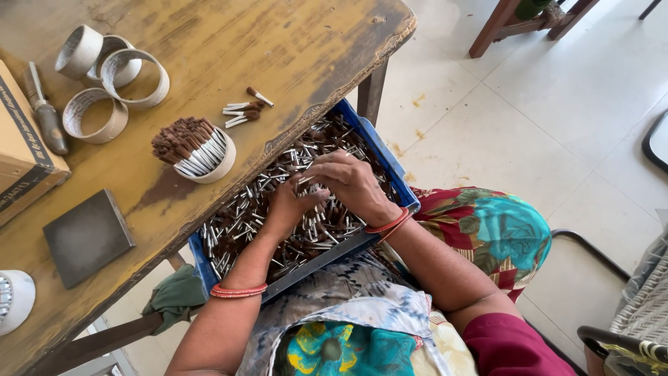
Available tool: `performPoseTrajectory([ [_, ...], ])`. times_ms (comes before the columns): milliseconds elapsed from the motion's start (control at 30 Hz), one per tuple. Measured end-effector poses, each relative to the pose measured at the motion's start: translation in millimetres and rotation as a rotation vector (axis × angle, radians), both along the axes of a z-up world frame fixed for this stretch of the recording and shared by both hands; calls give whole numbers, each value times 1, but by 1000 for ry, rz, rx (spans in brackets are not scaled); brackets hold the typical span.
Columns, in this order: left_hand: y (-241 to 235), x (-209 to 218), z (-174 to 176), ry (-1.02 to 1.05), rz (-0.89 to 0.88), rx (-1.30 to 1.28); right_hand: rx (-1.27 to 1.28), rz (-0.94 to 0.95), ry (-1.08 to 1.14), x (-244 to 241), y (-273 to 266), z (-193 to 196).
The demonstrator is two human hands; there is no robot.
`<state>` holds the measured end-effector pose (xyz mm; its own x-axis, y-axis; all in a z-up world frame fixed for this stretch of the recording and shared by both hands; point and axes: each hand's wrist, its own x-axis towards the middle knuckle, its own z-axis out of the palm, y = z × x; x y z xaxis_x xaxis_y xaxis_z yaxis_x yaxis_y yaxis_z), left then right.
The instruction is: The person picks brush components from a blue bin on their lap, dips bristle tufts into a small bowl of powder, and assembles brush heads, placing finished tufts into a bowl on the table. At the end they press and shape a full bristle head in a cup with their hands.
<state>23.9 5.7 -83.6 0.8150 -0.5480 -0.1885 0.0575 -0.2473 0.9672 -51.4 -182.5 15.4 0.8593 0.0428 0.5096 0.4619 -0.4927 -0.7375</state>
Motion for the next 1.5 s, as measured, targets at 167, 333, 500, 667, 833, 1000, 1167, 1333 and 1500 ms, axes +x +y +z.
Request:
performPoseTrajectory([
  [167, 4, 0, 34, 646, 130, -510, -83, -72, -82, -2, 2, 15],
  [333, 7, -1, 30, 657, 128, -545, -199, 203, -135, -7, 11, 18],
  [500, 3, -16, 39, -267, 82, 102, -44, 60, 86, -6, -1, 33],
  [667, -1, -29, 70, -380, 8, 165, -70, 228, 13, -6, 5, 25],
  [833, -1, -17, 34, -211, 30, 205, -80, 205, -5, -4, 5, 0],
  [1000, -3, -9, 25, 384, 107, -309, -81, -145, -207, -5, 0, 12],
  [1167, -2, -11, 58, 748, 146, -662, -199, 75, -287, -5, 10, 13],
  [1333, 7, -3, 30, 535, 238, -518, -144, 141, -135, -7, 9, 14],
  [1500, -4, -15, 64, 440, 42, -277, -275, 266, -20, -7, 13, 34],
])
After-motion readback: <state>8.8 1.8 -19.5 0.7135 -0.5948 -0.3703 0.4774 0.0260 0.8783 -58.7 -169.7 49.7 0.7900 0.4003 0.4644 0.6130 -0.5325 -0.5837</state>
